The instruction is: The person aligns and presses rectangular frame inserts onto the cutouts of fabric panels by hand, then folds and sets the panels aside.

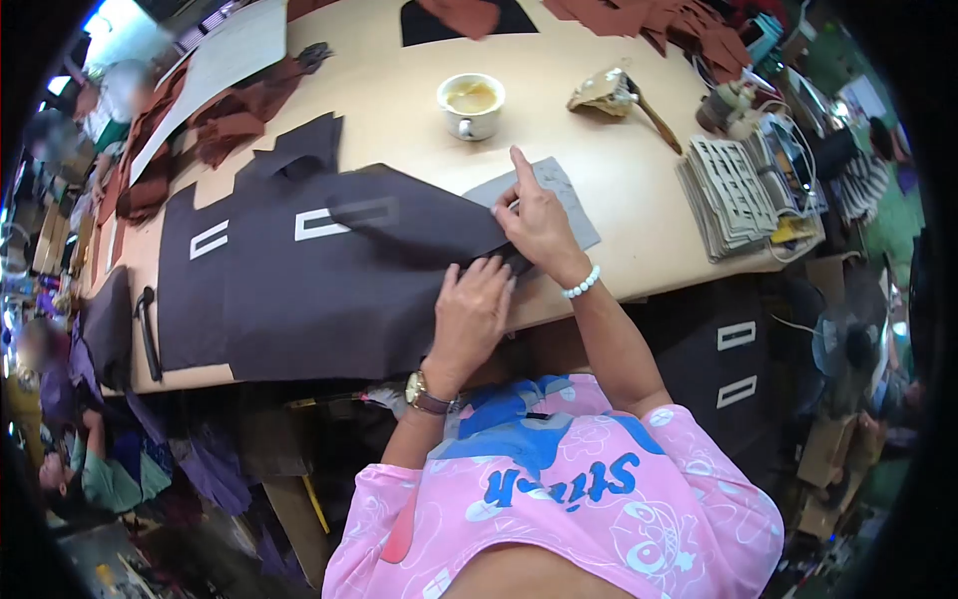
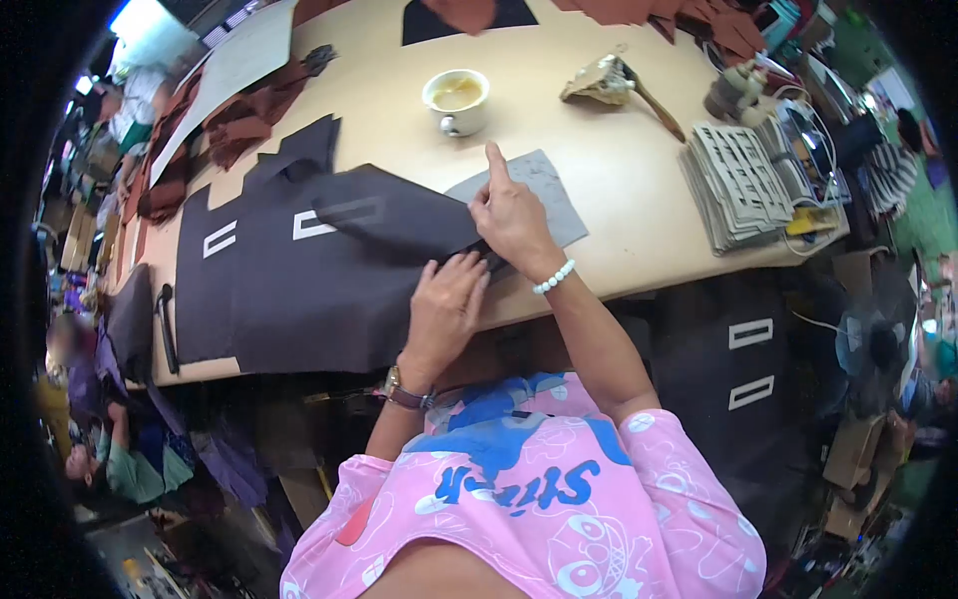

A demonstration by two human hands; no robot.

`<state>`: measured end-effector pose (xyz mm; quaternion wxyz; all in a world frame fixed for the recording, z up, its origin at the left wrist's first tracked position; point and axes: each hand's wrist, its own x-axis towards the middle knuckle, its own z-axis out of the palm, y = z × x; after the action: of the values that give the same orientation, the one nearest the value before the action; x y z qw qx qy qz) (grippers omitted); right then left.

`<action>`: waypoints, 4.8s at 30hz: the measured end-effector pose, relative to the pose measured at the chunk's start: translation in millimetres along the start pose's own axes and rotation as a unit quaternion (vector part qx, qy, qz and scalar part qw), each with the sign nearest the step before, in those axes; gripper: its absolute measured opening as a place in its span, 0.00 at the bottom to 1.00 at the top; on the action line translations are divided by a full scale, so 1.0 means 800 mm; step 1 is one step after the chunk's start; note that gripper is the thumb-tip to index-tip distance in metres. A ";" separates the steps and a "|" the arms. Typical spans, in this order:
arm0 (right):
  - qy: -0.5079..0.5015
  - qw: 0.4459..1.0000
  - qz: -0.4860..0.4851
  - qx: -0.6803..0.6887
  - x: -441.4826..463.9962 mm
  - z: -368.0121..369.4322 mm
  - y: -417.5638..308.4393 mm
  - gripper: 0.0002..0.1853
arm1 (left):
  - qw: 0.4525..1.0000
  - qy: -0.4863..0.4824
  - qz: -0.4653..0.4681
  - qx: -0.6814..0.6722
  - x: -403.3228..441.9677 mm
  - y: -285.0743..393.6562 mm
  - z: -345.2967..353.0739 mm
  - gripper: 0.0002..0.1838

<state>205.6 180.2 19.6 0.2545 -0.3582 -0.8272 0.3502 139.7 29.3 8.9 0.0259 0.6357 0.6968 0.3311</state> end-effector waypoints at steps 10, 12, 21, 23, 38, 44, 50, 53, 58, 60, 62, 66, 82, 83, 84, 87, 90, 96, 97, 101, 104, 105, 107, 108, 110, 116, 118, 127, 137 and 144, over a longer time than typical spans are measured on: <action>0.002 0.999 -0.049 0.012 -0.048 -0.093 0.063 0.47 | 0.989 -0.017 0.055 -0.137 0.034 0.076 0.079 0.13; 0.052 0.998 -0.032 -0.004 -0.048 -0.092 0.069 0.40 | 0.983 -0.035 0.065 -0.168 0.030 0.089 0.089 0.14; 0.111 0.990 -0.009 -0.083 -0.032 -0.137 0.144 0.32 | 0.987 -0.045 0.045 -0.148 0.020 0.061 0.025 0.19; 0.107 0.990 0.024 -0.092 -0.028 -0.154 0.140 0.33 | 0.998 -0.022 -0.005 -0.058 0.012 0.027 0.010 0.21; 0.108 0.966 -0.005 -0.234 0.019 -0.152 0.146 0.28 | 0.947 0.036 -0.171 0.268 -0.008 -0.086 -0.019 0.29; 0.151 0.966 -0.042 -0.205 0.018 -0.139 0.162 0.28 | 0.954 0.121 -0.171 0.213 -0.022 -0.118 -0.034 0.15; 0.181 0.958 -0.052 -0.215 0.032 -0.147 0.153 0.29 | 0.954 0.164 -0.100 0.229 0.026 -0.125 -0.056 0.07; 0.197 0.948 -0.067 -0.243 0.044 -0.144 0.160 0.30 | 0.950 0.164 -0.080 0.251 0.053 -0.141 -0.053 0.07; 0.180 0.930 -0.040 -0.318 0.046 -0.128 0.170 0.34 | 0.947 0.130 -0.105 0.272 0.058 -0.150 -0.042 0.14; 0.177 0.922 -0.034 -0.342 0.043 -0.125 0.167 0.35 | 0.952 0.147 -0.100 0.247 0.052 -0.127 -0.046 0.16; 0.221 0.884 -0.107 -0.398 0.044 -0.126 0.161 0.36 | 0.964 0.139 -0.104 0.200 0.041 -0.104 -0.042 0.18; 0.234 0.879 -0.187 -0.371 0.053 -0.120 0.098 0.33 | 0.979 0.074 -0.102 0.163 0.010 -0.099 -0.010 0.19; -0.135 0.891 -0.120 -0.416 0.197 -0.025 -0.020 0.49 | 0.977 0.095 -0.118 0.148 0.006 -0.095 -0.003 0.18; -0.150 0.888 -0.114 -0.420 0.200 -0.022 -0.020 0.49 | 0.977 0.092 -0.121 0.146 0.006 -0.094 -0.004 0.18; -0.165 0.885 -0.108 -0.423 0.203 -0.017 -0.019 0.49 | 0.977 0.089 -0.126 0.145 0.007 -0.094 -0.005 0.18; -0.096 0.898 -0.150 -0.403 0.205 -0.013 -0.013 0.49 | 0.976 0.092 -0.123 0.156 0.009 -0.090 -0.008 0.18; -0.011 0.912 -0.191 -0.362 0.207 -0.044 -0.036 0.42 | 0.975 0.098 -0.120 0.160 0.007 -0.090 -0.008 0.18; 0.015 0.876 -0.229 -0.425 0.179 -0.065 -0.012 0.10 | 0.975 0.102 -0.110 0.161 0.007 -0.094 -0.005 0.18; -0.039 0.881 -0.194 -0.431 0.168 -0.065 -0.011 0.17 | 0.975 0.103 -0.109 0.161 0.007 -0.093 -0.006 0.18; -0.100 0.867 -0.185 -0.452 0.126 -0.067 0.003 0.21 | 0.975 0.104 -0.107 0.165 0.005 -0.096 -0.003 0.18; -0.121 0.901 -0.180 -0.377 0.085 -0.079 0.015 0.22 | 0.975 0.104 -0.102 0.169 0.004 -0.096 -0.002 0.18; -0.124 0.919 -0.157 -0.340 0.068 -0.084 0.021 0.23 | 0.975 0.105 -0.102 0.169 0.004 -0.096 -0.002 0.19; -0.112 0.949 -0.113 -0.272 0.030 -0.086 0.040 0.24 | 0.972 0.108 -0.103 0.179 0.004 -0.096 -0.002 0.18; -0.104 0.962 -0.093 -0.237 0.013 -0.083 0.050 0.25 | 0.972 0.107 -0.105 0.179 0.004 -0.097 -0.001 0.18; -0.093 0.976 -0.046 -0.189 -0.014 -0.073 0.065 0.27 | 0.972 0.104 -0.107 0.179 0.004 -0.098 0.000 0.18; -0.101 0.963 0.001 -0.250 -0.040 -0.052 0.067 0.30 | 0.972 0.110 -0.101 0.182 0.003 -0.099 0.001 0.19; -0.071 0.933 -0.034 -0.350 -0.042 -0.047 0.062 0.29 | 0.972 0.110 -0.102 0.182 0.003 -0.099 0.002 0.19; -0.047 0.798 -0.102 -0.592 -0.058 -0.023 0.033 0.26 | 0.972 0.110 -0.104 0.177 0.003 -0.098 0.001 0.19; -0.108 0.750 -0.070 -0.649 -0.027 -0.040 0.041 0.30 | 0.972 0.106 -0.109 0.177 0.002 -0.099 0.000 0.18; -0.128 0.714 -0.104 -0.680 -0.037 -0.034 0.031 0.32 | 0.971 0.101 -0.110 0.185 0.000 -0.102 0.003 0.16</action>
<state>252.0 180.5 12.6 -0.1310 -0.2979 -0.8990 -0.2930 70.1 32.7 -32.8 -0.1268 0.5124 0.8104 0.2541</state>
